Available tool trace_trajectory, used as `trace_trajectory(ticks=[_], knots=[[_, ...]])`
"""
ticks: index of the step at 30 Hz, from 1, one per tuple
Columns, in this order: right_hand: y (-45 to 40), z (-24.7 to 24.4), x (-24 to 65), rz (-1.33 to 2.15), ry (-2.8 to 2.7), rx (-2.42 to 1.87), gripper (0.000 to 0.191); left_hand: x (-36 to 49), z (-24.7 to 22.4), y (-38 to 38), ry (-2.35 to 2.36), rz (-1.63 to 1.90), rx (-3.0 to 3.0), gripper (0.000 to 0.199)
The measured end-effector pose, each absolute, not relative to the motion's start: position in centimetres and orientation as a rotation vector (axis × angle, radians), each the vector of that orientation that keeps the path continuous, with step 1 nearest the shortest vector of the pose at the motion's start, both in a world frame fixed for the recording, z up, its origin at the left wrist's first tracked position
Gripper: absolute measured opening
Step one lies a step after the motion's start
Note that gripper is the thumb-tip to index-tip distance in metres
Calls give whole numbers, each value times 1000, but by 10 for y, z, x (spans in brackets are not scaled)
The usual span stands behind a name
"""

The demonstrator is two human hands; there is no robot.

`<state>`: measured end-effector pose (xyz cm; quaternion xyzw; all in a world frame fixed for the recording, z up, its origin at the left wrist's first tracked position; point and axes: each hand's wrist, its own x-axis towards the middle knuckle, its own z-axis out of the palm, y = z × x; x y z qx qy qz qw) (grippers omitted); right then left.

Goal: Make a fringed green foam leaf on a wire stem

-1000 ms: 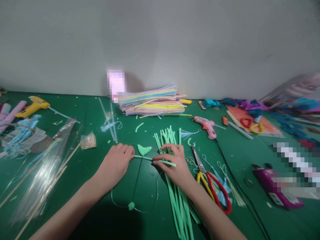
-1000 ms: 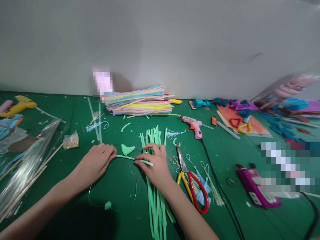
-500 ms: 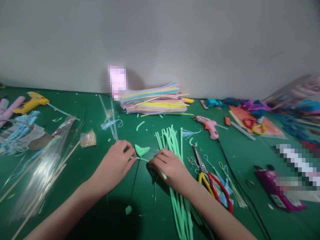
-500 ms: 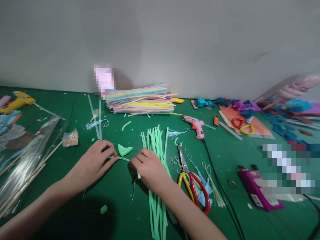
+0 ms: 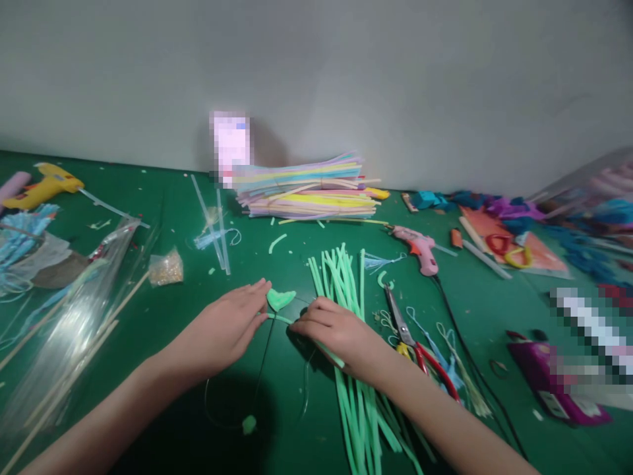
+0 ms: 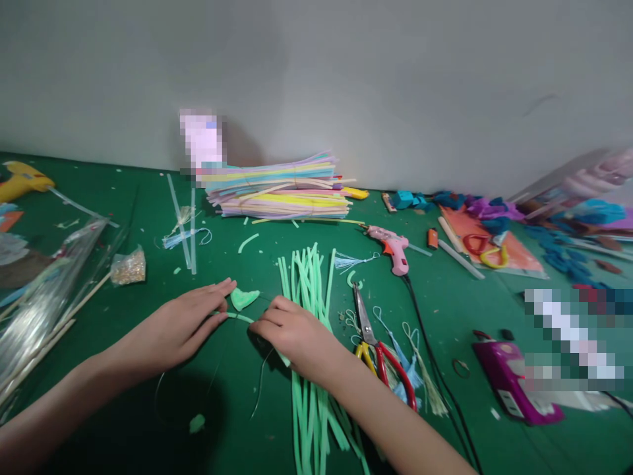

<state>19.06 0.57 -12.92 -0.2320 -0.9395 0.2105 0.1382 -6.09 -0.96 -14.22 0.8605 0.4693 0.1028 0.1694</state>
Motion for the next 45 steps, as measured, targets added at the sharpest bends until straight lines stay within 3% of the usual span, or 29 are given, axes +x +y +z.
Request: trace_trajectory(ticks=[6,25,37,45], knots=[[9,-130,196,657,-2695,-666,43,-62,-143,-8,1353,262,2470,43],[13,-139,194,712,-2647,-842,34,-60,-148,-6,1361,290,2541,41],[9,-134,181,455,-2703,-943,22,-59,-148,-6,1355,298,2535,38],[19,-138,167,405,-2616,-767,24,-57,-148,-4,1360,322,2516,23]])
